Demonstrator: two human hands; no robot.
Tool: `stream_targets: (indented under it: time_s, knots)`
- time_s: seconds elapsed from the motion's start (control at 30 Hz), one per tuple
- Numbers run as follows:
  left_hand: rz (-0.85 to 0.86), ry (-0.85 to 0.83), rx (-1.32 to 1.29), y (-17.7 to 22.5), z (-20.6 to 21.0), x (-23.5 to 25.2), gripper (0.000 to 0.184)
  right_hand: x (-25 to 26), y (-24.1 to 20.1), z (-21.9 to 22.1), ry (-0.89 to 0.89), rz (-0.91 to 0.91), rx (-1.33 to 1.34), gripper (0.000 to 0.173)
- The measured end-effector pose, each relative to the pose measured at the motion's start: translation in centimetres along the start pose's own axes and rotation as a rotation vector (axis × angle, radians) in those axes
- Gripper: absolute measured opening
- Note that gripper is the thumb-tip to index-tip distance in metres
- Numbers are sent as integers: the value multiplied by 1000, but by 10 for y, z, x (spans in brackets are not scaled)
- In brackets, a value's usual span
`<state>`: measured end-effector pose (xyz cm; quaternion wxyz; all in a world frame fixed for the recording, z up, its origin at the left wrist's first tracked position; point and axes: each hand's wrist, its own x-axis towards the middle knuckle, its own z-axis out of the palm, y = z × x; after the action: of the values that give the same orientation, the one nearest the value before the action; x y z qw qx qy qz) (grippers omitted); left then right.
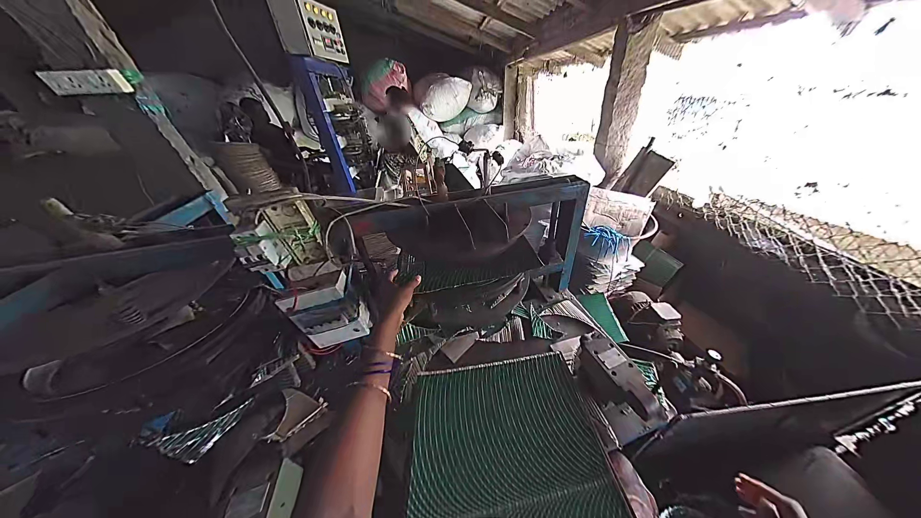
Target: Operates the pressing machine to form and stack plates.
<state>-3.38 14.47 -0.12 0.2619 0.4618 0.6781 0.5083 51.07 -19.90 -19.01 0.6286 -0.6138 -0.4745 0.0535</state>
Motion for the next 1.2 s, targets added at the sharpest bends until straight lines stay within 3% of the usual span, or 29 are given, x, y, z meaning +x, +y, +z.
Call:
stream_targets:
  time_s: [0.17, 0.3, 0.5, 0.63, 0.7, 0.8, 0.9, 1.2]
  knots:
    - [-21, -30, -60, -3, -18, -17, 71, 70, -47, 45, 71, -42, -196, 25]
    - [-32, -31, -66, -1, -26, -13, 72, 124, -63, 87, -12, -132, -344, 26]
    - [-49, -31, -96, 0, -27, -22, 70, 161, -58, 150, -106, -39, -586, 25]
    - [-124, 129, -313, -17, -35, -62, 67, 179, -48, 181, -280, -38, -716, 26]
    - [-72, 68, -223, -39, -36, -110, 58, 183, -52, 187, -307, -16, -743, 25]
    - [228, -125, 197, -111, -18, -191, 46, 187, -59, 184, -361, 34, -776, 27]
    - [378, -129, 618, -161, 0, -253, 62, 184, -56, 184, -375, 60, -766, 26]
    - [340, -182, 655, -159, 6, -264, 64, 183, -50, 184, -363, 62, -724, 28]
